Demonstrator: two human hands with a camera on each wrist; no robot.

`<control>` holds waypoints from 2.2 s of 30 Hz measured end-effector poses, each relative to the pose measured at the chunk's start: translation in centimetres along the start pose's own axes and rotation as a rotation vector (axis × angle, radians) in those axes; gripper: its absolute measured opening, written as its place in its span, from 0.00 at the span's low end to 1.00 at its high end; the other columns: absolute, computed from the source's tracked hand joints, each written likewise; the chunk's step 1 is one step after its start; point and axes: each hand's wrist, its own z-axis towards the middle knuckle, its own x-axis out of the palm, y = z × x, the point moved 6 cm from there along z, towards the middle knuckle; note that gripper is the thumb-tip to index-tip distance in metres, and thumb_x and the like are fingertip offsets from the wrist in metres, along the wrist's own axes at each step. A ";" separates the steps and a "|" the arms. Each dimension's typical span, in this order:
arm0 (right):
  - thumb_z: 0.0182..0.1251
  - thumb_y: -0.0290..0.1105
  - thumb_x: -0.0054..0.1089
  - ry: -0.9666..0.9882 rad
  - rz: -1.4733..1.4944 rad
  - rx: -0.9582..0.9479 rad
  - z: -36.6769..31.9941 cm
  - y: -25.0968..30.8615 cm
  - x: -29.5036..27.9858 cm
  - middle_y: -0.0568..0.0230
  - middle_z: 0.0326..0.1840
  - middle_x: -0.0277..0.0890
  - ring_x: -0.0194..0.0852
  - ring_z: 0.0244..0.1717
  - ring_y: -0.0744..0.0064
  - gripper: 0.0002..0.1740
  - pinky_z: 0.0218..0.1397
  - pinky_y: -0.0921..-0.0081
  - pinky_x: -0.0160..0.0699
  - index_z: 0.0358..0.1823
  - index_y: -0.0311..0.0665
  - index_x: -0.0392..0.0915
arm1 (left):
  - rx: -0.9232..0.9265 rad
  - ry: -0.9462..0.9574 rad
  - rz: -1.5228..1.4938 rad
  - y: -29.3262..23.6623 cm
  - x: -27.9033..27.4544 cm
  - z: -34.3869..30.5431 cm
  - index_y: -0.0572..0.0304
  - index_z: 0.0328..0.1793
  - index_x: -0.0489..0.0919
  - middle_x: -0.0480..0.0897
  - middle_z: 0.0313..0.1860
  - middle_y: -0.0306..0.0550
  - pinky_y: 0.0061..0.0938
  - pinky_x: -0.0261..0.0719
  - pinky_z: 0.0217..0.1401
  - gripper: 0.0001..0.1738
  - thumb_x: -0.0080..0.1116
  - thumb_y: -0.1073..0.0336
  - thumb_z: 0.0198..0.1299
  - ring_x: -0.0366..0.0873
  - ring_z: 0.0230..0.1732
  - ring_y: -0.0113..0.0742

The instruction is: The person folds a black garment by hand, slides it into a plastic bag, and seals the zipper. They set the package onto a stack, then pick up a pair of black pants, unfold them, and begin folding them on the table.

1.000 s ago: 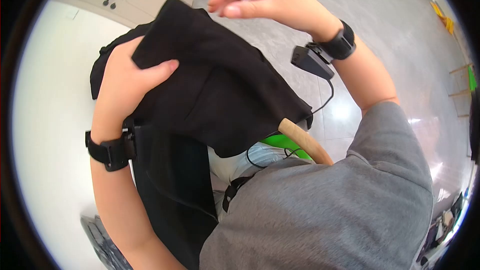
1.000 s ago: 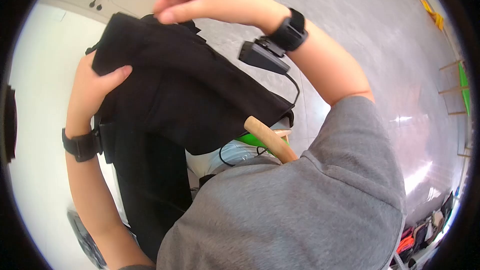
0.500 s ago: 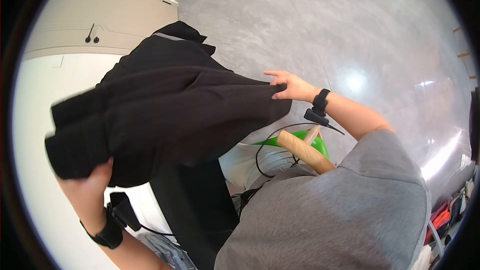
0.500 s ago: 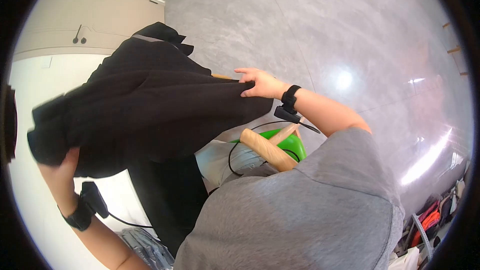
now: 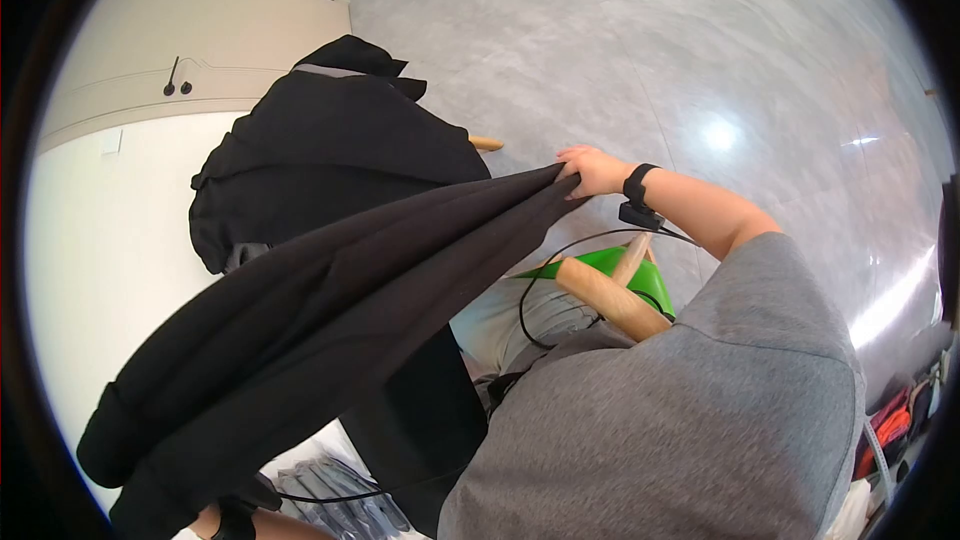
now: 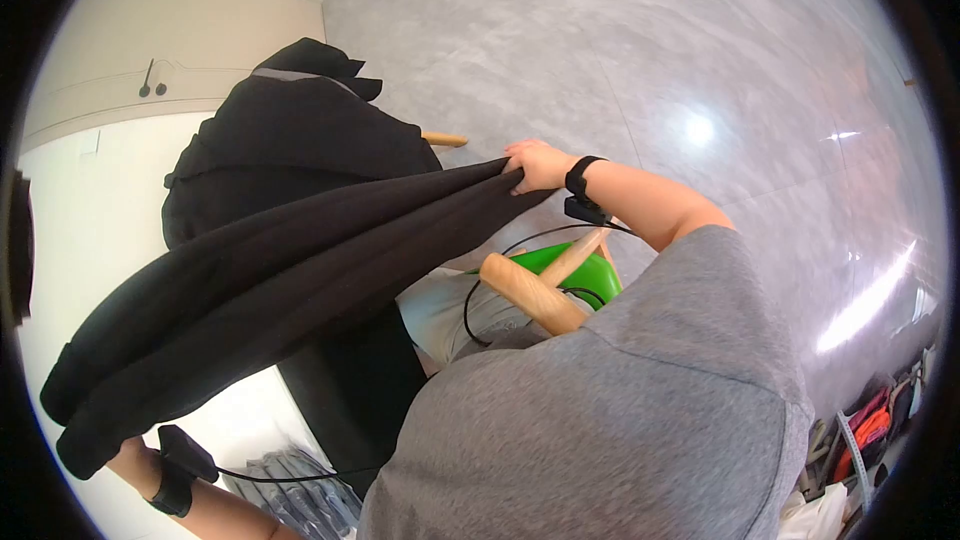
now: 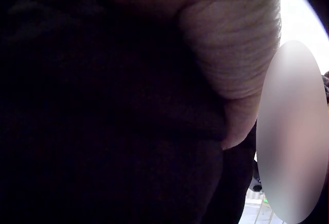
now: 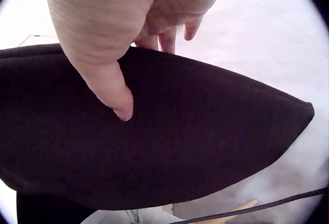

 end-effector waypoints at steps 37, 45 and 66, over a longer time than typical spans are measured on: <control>0.61 0.39 0.63 -0.665 -0.433 -0.766 23.7 34.3 -30.3 0.50 0.29 0.78 0.77 0.30 0.54 0.14 0.37 0.69 0.74 0.36 0.33 0.79 | -1.726 -0.724 -0.436 -0.1 -21.4 -59.6 0.71 0.65 0.67 0.73 0.60 0.51 0.29 0.68 0.63 0.35 0.65 0.58 0.57 0.72 0.58 0.38; 0.58 0.45 0.64 -0.144 -0.598 -0.894 36.0 51.9 -16.5 0.49 0.30 0.79 0.79 0.34 0.50 0.18 0.40 0.64 0.76 0.36 0.35 0.80 | -1.970 -0.414 -0.685 -4.0 -5.8 -67.3 0.72 0.53 0.76 0.82 0.45 0.47 0.27 0.78 0.46 0.21 0.61 0.64 0.57 0.80 0.40 0.34; 0.53 0.37 0.68 0.043 -0.722 -0.480 49.3 42.4 -4.0 0.48 0.41 0.78 0.76 0.47 0.51 0.23 0.49 0.63 0.74 0.48 0.36 0.72 | -2.143 0.196 -1.019 -6.4 3.2 -72.6 0.71 0.63 0.68 0.78 0.54 0.54 0.32 0.75 0.55 0.37 0.68 0.54 0.53 0.77 0.54 0.37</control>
